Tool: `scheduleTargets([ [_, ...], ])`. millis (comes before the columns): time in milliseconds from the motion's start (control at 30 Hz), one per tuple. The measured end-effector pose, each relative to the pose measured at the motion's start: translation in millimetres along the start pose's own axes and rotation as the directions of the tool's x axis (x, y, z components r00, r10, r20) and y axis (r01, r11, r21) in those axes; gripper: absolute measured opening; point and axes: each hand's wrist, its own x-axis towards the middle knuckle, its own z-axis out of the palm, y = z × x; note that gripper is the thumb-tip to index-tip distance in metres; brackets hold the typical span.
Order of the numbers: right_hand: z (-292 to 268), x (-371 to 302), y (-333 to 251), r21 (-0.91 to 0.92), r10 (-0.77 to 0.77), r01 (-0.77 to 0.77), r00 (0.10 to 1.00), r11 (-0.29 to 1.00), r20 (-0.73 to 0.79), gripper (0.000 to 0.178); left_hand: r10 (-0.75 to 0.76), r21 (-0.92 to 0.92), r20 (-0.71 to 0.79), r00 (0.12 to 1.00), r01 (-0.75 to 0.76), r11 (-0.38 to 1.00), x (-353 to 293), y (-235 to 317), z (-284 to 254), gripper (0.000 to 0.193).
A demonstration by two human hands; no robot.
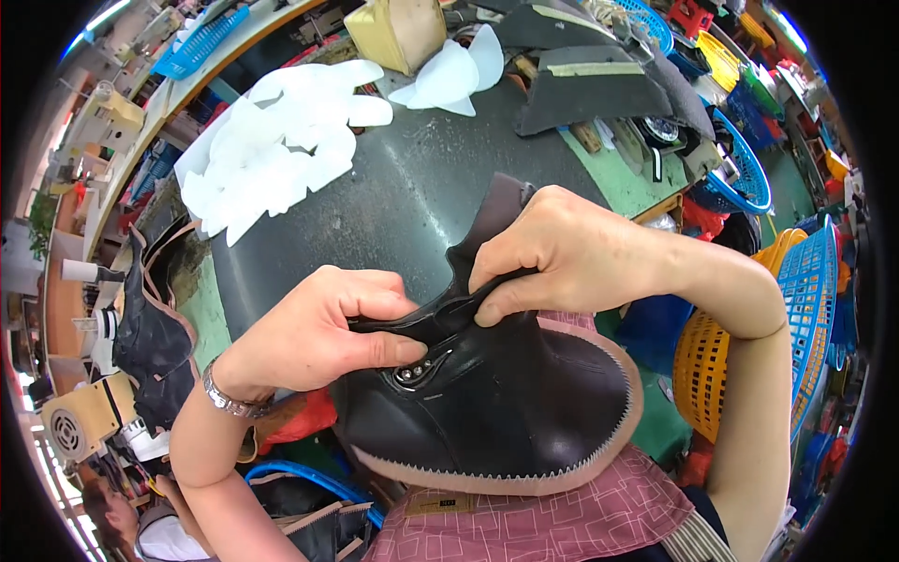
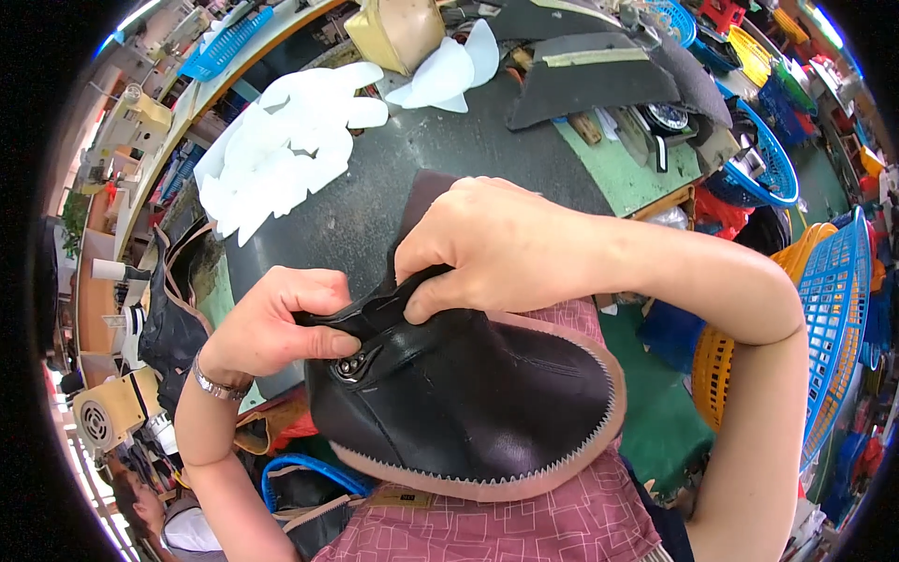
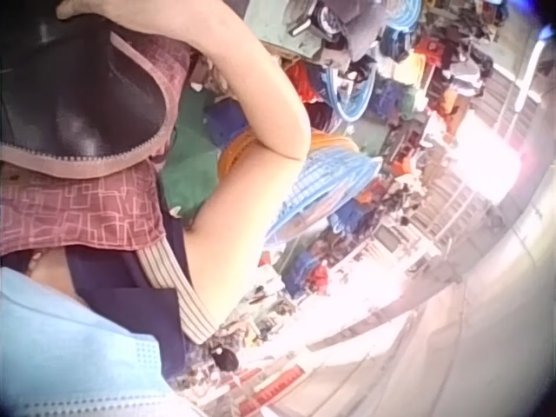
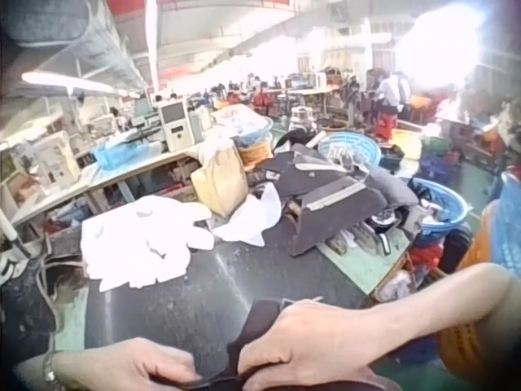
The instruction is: Assembling and aligning shoe upper components with lining and reinforcement materials.
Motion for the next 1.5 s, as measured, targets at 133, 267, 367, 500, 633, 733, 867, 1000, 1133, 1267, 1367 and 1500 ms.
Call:
scheduleTargets([
  [133, 6.3, 4.7, 3.2, -0.214, -0.209, 0.176, 0.967, 0.961, -0.147, 0.012, 0.057, 0.084, -0.083, 0.995, -0.050, 0.995, 5.2, 13.7, 7.0, 0.019],
  [267, 4.8, 4.9, -3.1, -0.248, -0.222, 0.180, 0.962, 0.952, -0.156, 0.013, -0.003, 0.185, -0.214, 0.977, 0.044, 0.982, 2.8, 21.6, 19.5, 0.025],
  [367, -11.4, 1.6, -10.2, -0.345, -0.122, 0.095, 0.991, 0.934, -0.056, 0.015, 0.011, 0.210, -0.158, 0.987, 0.023, 0.977, -2.1, 16.4, 5.5, 0.027],
  [500, -2.8, 5.9, -6.1, -0.371, -0.226, 0.148, 0.958, 0.917, -0.176, 0.014, 0.209, 0.350, -0.214, 0.954, -0.125, 0.928, 2.1, 18.3, 10.5, 0.028],
  [633, -0.1, 5.1, -5.6, -0.417, -0.330, 0.210, 0.913, 0.884, -0.240, 0.014, 0.281, 0.524, -0.387, 0.878, -0.042, 0.851, 4.0, 19.2, 21.6, 0.025],
  [733, -0.7, -4.8, -15.3, -0.733, -0.599, 0.430, 0.800, 0.527, 0.039, 0.023, 0.364, 0.455, -0.259, 0.895, -0.219, 0.863, 5.4, 10.0, 9.2, 0.018],
  [867, -9.2, 1.9, -16.3, -0.410, -0.317, 0.309, 0.947, 0.858, 0.051, 0.018, 0.347, 0.450, -0.097, 0.933, -0.270, 0.851, -5.1, 15.3, 3.1, 0.014],
  [1000, -15.8, 4.7, -5.3, -0.177, -0.393, 0.380, 0.918, 0.908, -0.047, 0.020, 0.348, 0.304, -0.041, 0.937, -0.320, 0.897, -13.7, 19.8, -20.5, 0.015],
  [1133, -14.8, 3.2, -3.7, -0.113, -0.297, 0.280, 0.935, 0.953, -0.192, 0.023, 0.312, 0.211, -0.089, 0.946, -0.289, 0.934, -18.0, 12.0, -24.5, 0.020],
  [1267, -11.6, 5.0, -4.8, -0.143, -0.190, 0.155, 0.940, 0.978, -0.285, 0.019, 0.325, 0.402, -0.342, 0.882, -0.176, 0.899, -21.0, 15.1, -4.4, 0.015],
  [1367, -1.4, 5.0, -2.8, 0.027, -0.107, 0.125, 0.926, 0.992, -0.361, 0.014, 0.328, 0.545, -0.352, 0.877, -0.093, 0.833, -19.8, 19.1, 9.0, 0.017],
  [1500, 32.1, 8.0, -0.1, 0.479, -0.035, 0.421, 0.778, 0.770, -0.627, 0.035, 0.324, 0.408, -0.520, 0.790, -0.103, 0.907, -20.5, 16.8, 5.4, 0.016],
])
